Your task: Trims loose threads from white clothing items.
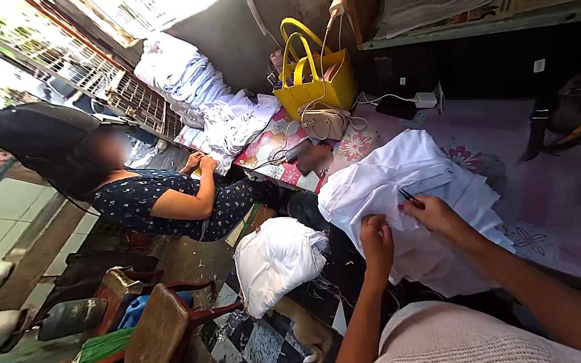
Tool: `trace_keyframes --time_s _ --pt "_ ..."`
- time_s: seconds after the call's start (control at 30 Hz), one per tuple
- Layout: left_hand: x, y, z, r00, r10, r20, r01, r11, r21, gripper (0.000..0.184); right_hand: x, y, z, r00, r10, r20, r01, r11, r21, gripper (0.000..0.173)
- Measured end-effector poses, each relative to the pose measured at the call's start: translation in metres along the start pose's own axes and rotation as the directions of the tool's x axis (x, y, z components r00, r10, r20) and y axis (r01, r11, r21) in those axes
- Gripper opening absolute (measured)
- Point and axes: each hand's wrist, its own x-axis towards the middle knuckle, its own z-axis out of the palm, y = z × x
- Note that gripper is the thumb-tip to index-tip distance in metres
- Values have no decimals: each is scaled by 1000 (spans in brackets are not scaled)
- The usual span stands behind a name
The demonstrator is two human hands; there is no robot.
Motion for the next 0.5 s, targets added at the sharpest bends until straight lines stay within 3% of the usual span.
trace_keyframes --time_s 0.1,0.2,0.27,0.33,0.43,0.5 --pt "3 -4 5 998 -53 -32 53 998 19 15 7 6 7 994 85 71 -92 992 91 27" --pt "0 -3 15 998 33 -60 -29 997 66 19 5 5 8 991 95 93 -102 992 76 22" --pt "-1 -10 15 994 88 -63 -81 992 100 7 4 5 7 990 104 99 -114 989 96 19" --pt "-1 -12 4 998 51 -25 -48 995 93 4 2 6 3 987 112 116 -129 979 155 17" --pt "-2 -3 -11 999 -33 4 33 997 77 8 -1 7 1 978 125 165 -163 956 242 18" --pt "-2 -1 -3 1000 -15 -4 15 996 87 18 -1 7 6 976 119 183 -155 968 199 21"
